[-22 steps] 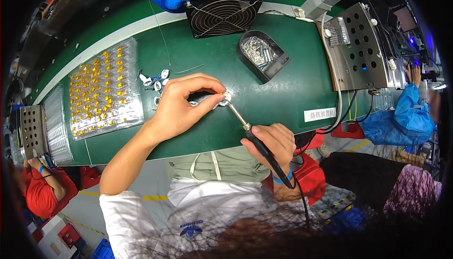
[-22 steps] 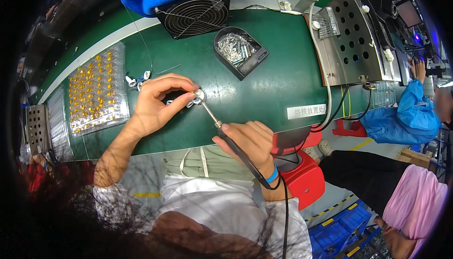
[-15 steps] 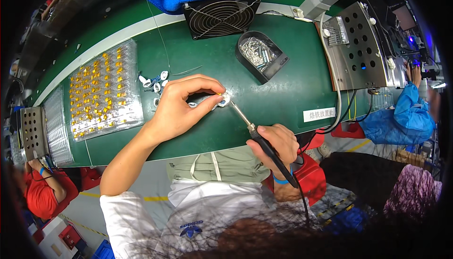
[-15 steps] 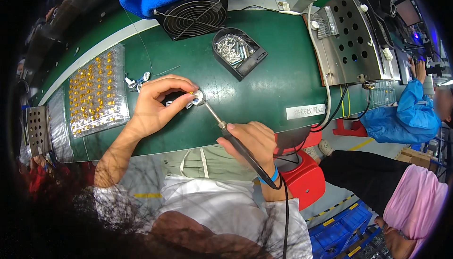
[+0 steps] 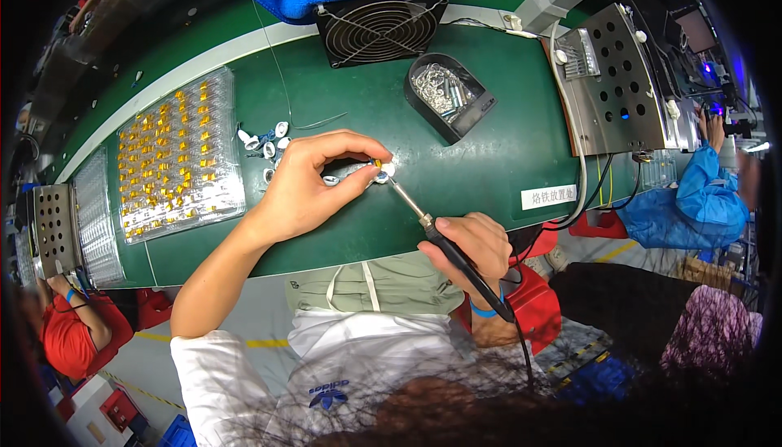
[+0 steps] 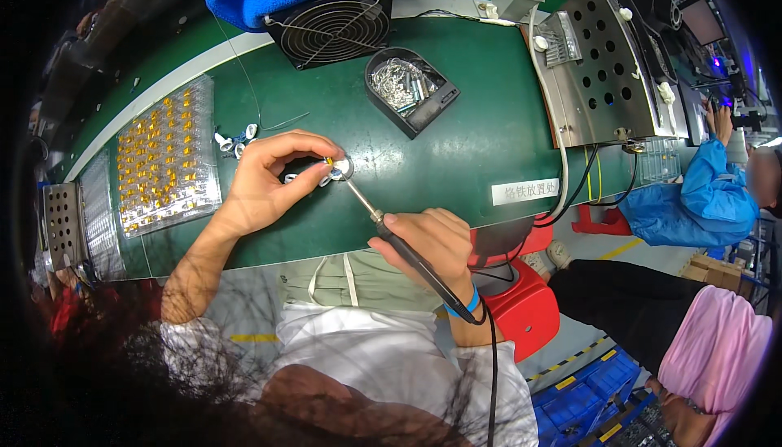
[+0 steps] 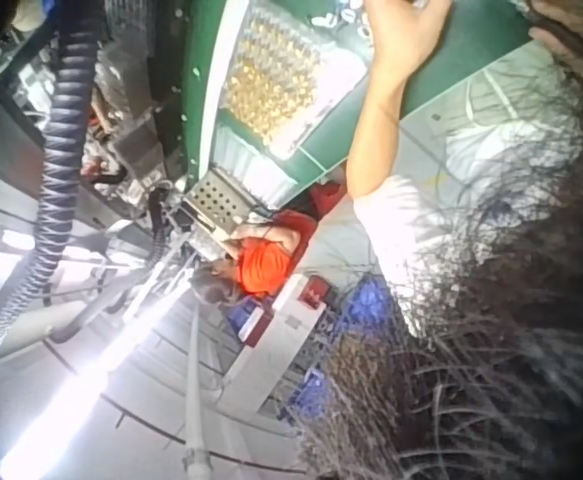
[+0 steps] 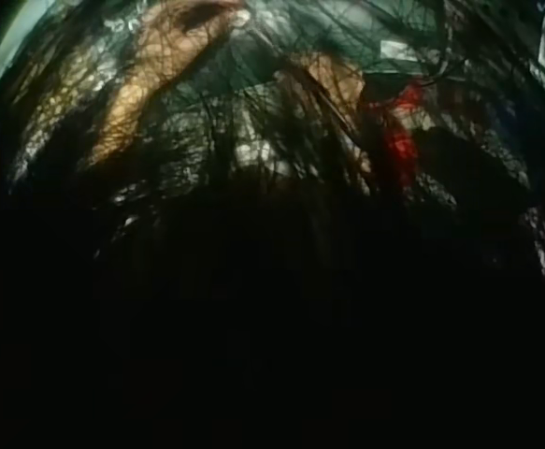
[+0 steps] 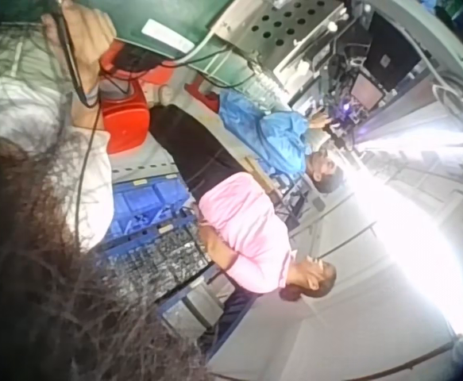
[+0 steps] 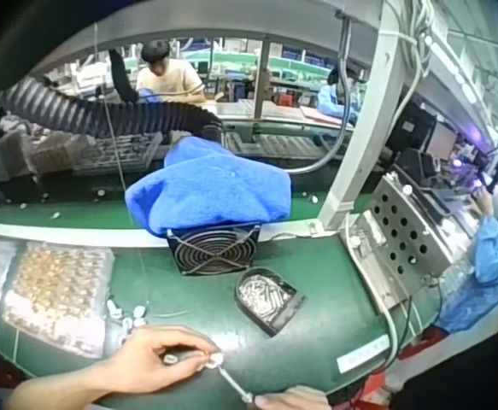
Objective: Soldering small electronic components onto white circular bases at a factory workstation.
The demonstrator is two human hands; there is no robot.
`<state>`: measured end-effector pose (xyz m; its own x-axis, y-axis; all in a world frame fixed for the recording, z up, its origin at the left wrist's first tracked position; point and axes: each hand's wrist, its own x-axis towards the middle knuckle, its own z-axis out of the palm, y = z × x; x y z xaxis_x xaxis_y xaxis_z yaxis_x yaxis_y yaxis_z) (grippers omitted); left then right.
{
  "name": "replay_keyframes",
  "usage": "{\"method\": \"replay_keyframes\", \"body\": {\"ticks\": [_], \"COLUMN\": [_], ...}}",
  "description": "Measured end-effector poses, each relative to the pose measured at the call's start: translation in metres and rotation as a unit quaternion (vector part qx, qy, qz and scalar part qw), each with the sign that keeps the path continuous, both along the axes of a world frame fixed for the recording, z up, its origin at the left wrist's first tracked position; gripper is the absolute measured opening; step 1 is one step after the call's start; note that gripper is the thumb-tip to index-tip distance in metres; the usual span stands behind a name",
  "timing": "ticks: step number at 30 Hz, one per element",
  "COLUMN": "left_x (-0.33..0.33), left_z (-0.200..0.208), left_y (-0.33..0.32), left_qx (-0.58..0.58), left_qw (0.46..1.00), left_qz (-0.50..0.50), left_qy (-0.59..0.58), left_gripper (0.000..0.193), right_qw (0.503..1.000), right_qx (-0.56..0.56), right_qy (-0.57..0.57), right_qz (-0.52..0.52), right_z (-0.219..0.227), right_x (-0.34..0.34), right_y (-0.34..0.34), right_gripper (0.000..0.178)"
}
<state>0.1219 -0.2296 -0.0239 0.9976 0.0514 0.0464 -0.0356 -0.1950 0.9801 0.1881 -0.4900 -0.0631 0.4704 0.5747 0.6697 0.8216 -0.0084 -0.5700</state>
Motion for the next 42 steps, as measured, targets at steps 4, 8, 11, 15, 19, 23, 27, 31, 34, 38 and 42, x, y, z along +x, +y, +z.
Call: {"method": "replay_keyframes", "body": {"ticks": [4, 8, 11, 15, 19, 23, 27, 31, 34, 38, 42], "left_x": [-0.001, -0.001, 0.0, -0.001, -0.001, 0.001, 0.001, 0.004, 0.006, -0.005, -0.003], "left_z": [0.002, 0.002, 0.001, 0.001, -0.001, -0.005, -0.006, -0.006, -0.006, 0.0, 0.005], "left_y": [0.0, 0.0, 0.0, 0.0, 0.001, -0.003, -0.004, -0.003, 0.0, 0.005, -0.002], "left_qx": [0.004, 0.004, 0.009, 0.014, 0.033, 0.028, 0.021, 0.027, 0.032, 0.045, 0.115], "left_qw": [1.0, 1.0, 1.0, 1.0, 0.999, 0.998, 0.999, 0.998, 0.998, 0.998, 0.988], "left_qz": [-0.001, -0.002, -0.004, 0.001, 0.005, 0.029, 0.029, 0.027, 0.023, 0.016, 0.0], "left_qy": [0.006, 0.009, 0.002, -0.005, -0.018, -0.039, -0.038, -0.04, -0.044, -0.045, -0.102], "left_gripper": [0.022, 0.022, 0.022, 0.023, 0.022, 0.019, 0.019, 0.019, 0.019, 0.02, 0.019], "right_qw": [1.0, 1.0, 1.0, 1.0, 1.0, 1.0, 1.0, 1.0, 0.999, 0.997, 0.986], "right_qx": [0.001, -0.001, -0.007, -0.009, -0.009, -0.019, -0.028, -0.015, 0.011, 0.01, -0.017], "right_qy": [-0.004, -0.006, -0.006, -0.008, -0.006, -0.012, -0.014, -0.005, -0.016, 0.067, 0.093], "right_qz": [0.003, 0.001, 0.001, 0.005, 0.007, 0.003, -0.003, -0.002, -0.025, -0.031, -0.139], "right_z": [0.001, 0.002, 0.005, 0.004, 0.003, 0.002, 0.004, 0.002, 0.005, 0.006, 0.005], "right_x": [0.0, -0.001, 0.0, 0.0, 0.0, 0.0, 0.0, 0.001, 0.002, -0.011, -0.006], "right_y": [0.002, 0.001, 0.002, 0.003, 0.004, 0.001, 0.0, 0.0, 0.001, -0.008, -0.009], "right_gripper": [0.042, 0.044, 0.044, 0.043, 0.042, 0.041, 0.041, 0.041, 0.046, 0.043, 0.043]}}
